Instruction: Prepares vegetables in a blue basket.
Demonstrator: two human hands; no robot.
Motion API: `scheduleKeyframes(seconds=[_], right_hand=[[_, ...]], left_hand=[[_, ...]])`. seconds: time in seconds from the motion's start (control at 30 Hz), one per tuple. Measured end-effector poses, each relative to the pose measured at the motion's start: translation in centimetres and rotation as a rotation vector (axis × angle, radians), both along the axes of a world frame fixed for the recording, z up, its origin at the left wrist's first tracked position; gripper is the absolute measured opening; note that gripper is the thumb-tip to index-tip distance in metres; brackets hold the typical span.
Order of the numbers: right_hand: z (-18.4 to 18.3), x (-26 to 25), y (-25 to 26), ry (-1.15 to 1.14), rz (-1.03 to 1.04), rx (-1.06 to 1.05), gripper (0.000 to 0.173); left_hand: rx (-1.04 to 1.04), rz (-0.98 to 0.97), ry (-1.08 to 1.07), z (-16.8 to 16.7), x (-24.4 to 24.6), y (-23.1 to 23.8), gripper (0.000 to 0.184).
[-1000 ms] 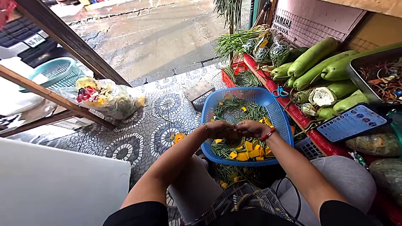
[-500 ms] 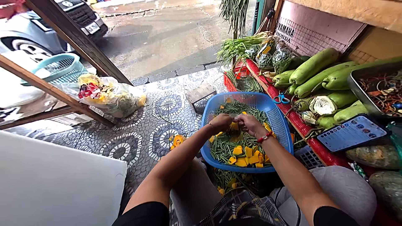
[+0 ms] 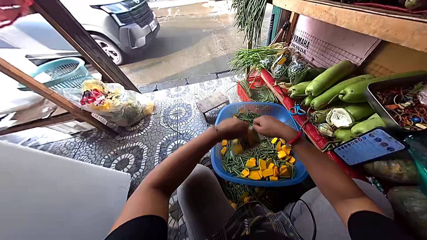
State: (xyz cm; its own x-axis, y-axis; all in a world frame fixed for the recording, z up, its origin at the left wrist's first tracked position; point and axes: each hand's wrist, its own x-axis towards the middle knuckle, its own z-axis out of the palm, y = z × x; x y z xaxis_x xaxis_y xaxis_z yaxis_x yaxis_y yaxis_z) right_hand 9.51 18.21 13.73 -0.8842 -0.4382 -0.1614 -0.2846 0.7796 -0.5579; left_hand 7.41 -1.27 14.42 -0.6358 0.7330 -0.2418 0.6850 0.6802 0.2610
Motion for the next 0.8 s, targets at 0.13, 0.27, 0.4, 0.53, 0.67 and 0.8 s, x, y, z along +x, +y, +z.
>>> scheduleKeyframes(seconds=[0.13,0.27,0.4,0.53,0.67,0.8], right_hand=[[-0.1,0.5,0.0,0.183,-0.22,-0.629,0.019],[-1.9,1.0,1.6,-0.123,-0.186,-0.971,0.012],[1.2,0.2,3.1,0.098,0.01,-0.481,0.016],[5.3,1.4,2.0,0.769,0.006,-0.234,0.02],[3.6,3.3,1.6,0.596,-0.118,-0.662,0.013],[2.0,2.0,3.6,0.656,0.154,-0.535,0.014]], left_hand=[[0.22,0.217,0.316,2.6,0.3,-0.1,0.023],[0.667,0.142,0.108,-0.2,0.8,-1.8,0.017],[0.302,0.04,0.07,3.0,0.1,-1.3,0.018],[0.347,-0.046,0.623,6.6,1.5,-0.7,0.015],[0.732,0.114,0.5,5.1,2.7,-0.8,0.01],[0.528,-0.169,0.408,4.3,2.0,-1.7,0.009]])
